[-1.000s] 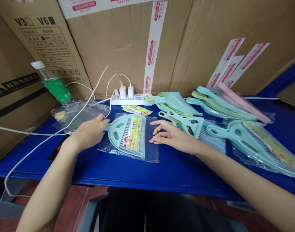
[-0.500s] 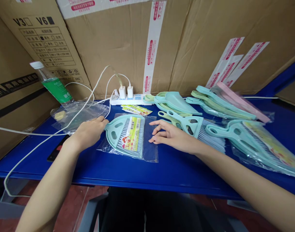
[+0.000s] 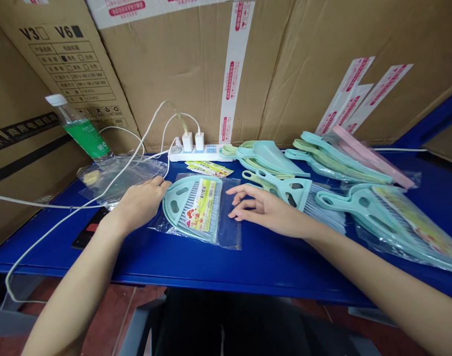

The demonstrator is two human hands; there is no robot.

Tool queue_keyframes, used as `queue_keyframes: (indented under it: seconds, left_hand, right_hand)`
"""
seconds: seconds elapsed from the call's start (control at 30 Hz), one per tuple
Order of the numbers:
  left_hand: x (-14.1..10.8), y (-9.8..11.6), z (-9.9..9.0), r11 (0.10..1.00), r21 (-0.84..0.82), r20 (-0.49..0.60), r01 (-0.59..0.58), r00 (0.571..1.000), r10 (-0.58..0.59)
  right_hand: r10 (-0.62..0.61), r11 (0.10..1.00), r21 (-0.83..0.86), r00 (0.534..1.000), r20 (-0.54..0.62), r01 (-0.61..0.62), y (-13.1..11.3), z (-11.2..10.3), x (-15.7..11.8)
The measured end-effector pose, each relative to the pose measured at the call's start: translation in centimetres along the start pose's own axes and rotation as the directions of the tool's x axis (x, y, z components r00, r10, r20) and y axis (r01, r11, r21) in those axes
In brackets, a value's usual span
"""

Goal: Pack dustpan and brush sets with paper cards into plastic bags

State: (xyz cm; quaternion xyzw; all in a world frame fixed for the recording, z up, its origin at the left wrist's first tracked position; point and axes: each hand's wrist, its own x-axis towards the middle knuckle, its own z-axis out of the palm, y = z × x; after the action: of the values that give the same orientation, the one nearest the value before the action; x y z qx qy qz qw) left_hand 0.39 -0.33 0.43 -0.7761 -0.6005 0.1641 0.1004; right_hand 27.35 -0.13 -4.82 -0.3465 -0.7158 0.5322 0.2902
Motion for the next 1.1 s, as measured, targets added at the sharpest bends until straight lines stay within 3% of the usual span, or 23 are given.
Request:
queue_keyframes:
  seconds: [0.1, 0.17, 0.27, 0.37, 0.77, 1.1]
  left_hand:
    - [0.0, 0.2, -0.1, 1.0, -0.015, 0.011, -0.014, 1.0, 0.014]
    - [0.1, 0.2, 0.0, 1.0, -0.015, 0.016, -0.018, 1.0, 0.019]
    - [0.2, 0.1, 0.1, 0.999, -0.018, -0.003, -0.037, 0.999, 0.037]
    - [0.2, 0.0, 0.1, 0.999, -0.019, -0.029, -0.048, 0.998, 0.048]
    - [0.3, 0.2, 0.1, 0.996, -0.047, -0.052, -0.076, 0.996, 0.074]
    - [0.5, 0.6, 0.1, 0.988, -0.107, -0.075, -0.114, 0.992, 0.106]
  right_hand:
    - [-0.116, 0.967, -0.235, 0.989, -0.086, 0.093, -0.3, -0.5, -0.3]
    - [-0.253, 0.843, -0.515, 0.96, -0.12, 0.158, -0.4, -1.0, -0.4]
    - [-0.365, 0.57, -0.789, 0.931, 0.008, 0.23, -0.3, -1.5, -0.6]
    - [-0.375, 0.462, -0.842, 0.922, 0.099, 0.278, -0.2, -1.8, -0.6]
    - [-0.418, 0.351, -0.878, 0.894, 0.165, 0.326, 0.5, -1.7, -0.1]
    - [-0.408, 0.36, -0.856, 0.888, 0.214, 0.372, -0.4, -1.6, -0.3]
